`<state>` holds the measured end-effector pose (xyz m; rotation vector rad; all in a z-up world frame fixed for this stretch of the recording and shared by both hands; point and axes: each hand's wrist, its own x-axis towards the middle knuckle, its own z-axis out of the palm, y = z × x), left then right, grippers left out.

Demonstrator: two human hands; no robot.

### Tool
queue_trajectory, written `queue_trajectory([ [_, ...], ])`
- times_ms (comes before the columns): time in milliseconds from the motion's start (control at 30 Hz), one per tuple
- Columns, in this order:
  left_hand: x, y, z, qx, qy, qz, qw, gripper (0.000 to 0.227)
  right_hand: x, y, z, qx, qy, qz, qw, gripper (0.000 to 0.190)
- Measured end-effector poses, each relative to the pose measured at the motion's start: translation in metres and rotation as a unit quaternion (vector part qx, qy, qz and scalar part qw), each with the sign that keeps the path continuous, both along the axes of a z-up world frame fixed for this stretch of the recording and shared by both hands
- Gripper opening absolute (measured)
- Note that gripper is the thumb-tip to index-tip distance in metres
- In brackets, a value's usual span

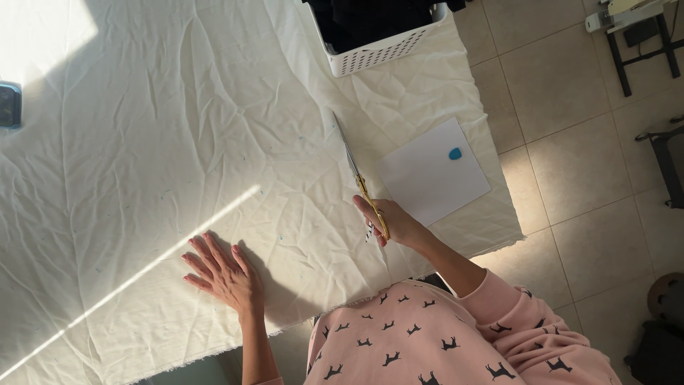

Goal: Marking a template on fabric with chalk and cutting it out with scissors.

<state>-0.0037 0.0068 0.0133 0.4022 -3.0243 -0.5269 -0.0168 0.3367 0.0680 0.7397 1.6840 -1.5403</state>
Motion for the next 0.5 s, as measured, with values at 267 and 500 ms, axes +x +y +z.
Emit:
queue_trajectory([
  [267,0.002,-0.002,-0.004,0.006,0.009,-0.002,1.0,0.066,-0.023,0.0,0.003,-0.003,-0.008,0.001,1.0,0.074],
  [500,0.002,-0.001,-0.002,-0.001,-0.002,0.002,1.0,0.067,-0.025,-0.002,-0.002,-0.005,-0.011,0.005,1.0,0.072],
])
